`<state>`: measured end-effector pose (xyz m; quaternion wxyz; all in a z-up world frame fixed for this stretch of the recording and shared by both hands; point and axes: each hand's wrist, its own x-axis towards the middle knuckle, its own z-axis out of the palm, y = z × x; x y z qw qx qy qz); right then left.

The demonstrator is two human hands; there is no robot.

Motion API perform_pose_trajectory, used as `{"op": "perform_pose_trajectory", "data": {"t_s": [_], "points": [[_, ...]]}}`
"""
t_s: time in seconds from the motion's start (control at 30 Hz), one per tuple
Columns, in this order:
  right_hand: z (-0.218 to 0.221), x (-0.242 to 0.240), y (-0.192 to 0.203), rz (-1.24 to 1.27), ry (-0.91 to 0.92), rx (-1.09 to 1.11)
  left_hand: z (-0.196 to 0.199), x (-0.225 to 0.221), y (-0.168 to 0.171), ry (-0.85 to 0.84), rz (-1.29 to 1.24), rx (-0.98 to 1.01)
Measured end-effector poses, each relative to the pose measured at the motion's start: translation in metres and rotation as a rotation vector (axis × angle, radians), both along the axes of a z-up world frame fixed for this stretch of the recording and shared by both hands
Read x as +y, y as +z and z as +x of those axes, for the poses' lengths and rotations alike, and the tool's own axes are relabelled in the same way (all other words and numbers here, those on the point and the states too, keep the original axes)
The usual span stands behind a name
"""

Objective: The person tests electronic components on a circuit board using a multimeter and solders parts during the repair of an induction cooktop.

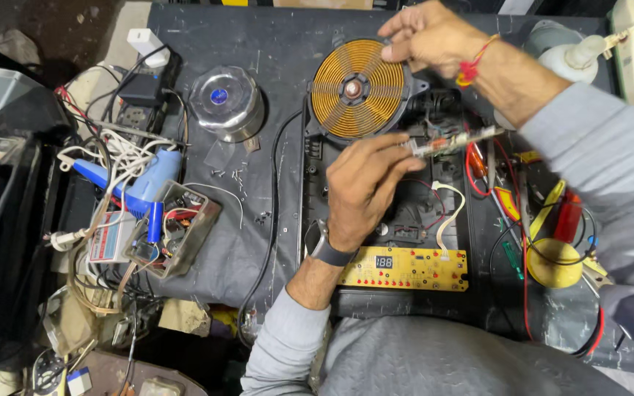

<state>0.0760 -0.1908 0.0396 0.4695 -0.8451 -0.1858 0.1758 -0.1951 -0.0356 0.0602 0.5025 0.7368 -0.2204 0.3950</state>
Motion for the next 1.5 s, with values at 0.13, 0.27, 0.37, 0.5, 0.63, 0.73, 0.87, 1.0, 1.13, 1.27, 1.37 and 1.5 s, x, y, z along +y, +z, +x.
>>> {"op": "perform_pose_trajectory", "data": {"t_s": [0.13,0.27,0.37,0.5,0.63,0.73,0.87,1.0,1.13,1.27,1.37,1.5], "points": [[-0.024,-0.022,0.045,-0.062,0.322,-0.114,0.008,-0.015,0.003,0.031,-0.192,0.2],[-0.042,-0.025,0.042,-0.291,0.491,-0.04,0.038,-0.014,-0.026,-0.15,-0.471,0.464],[-0.052,-0.021,0.025,-0.472,0.459,-0.085,0.063,0.002,-0.063,-0.23,-0.608,0.661],[-0.087,-0.033,0.04,-0.488,0.276,-0.474,0.08,0.025,-0.091,-0.32,-0.577,0.667],[-0.17,-0.08,0.061,-0.291,0.092,-0.856,0.076,0.031,-0.089,-0.296,-0.399,0.676],[-0.252,-0.118,0.046,-0.181,-0.186,-0.738,0.067,0.026,-0.082,-0.305,-0.231,0.49],[-0.367,-0.177,-0.031,0.063,-0.697,-0.398,0.067,0.014,-0.087,-0.46,-0.283,0.586],[-0.483,-0.249,-0.119,0.206,-0.939,-0.315,0.074,0.012,-0.093,-0.557,-0.514,0.796],[-0.546,-0.3,-0.191,0.341,-1.365,-0.025,0.071,0.02,-0.091,-0.608,-0.195,0.63],[-0.557,-0.318,-0.212,0.788,-1.713,0.477,0.074,0.024,-0.088,-0.554,-0.005,0.581],[-0.55,-0.324,-0.209,1.101,-1.696,0.293,0.076,0.025,-0.087,-0.518,0.044,0.585],[-0.525,-0.343,-0.204,1.231,-1.597,0.152,0.075,0.024,-0.086,-0.504,0.025,0.633]]}}
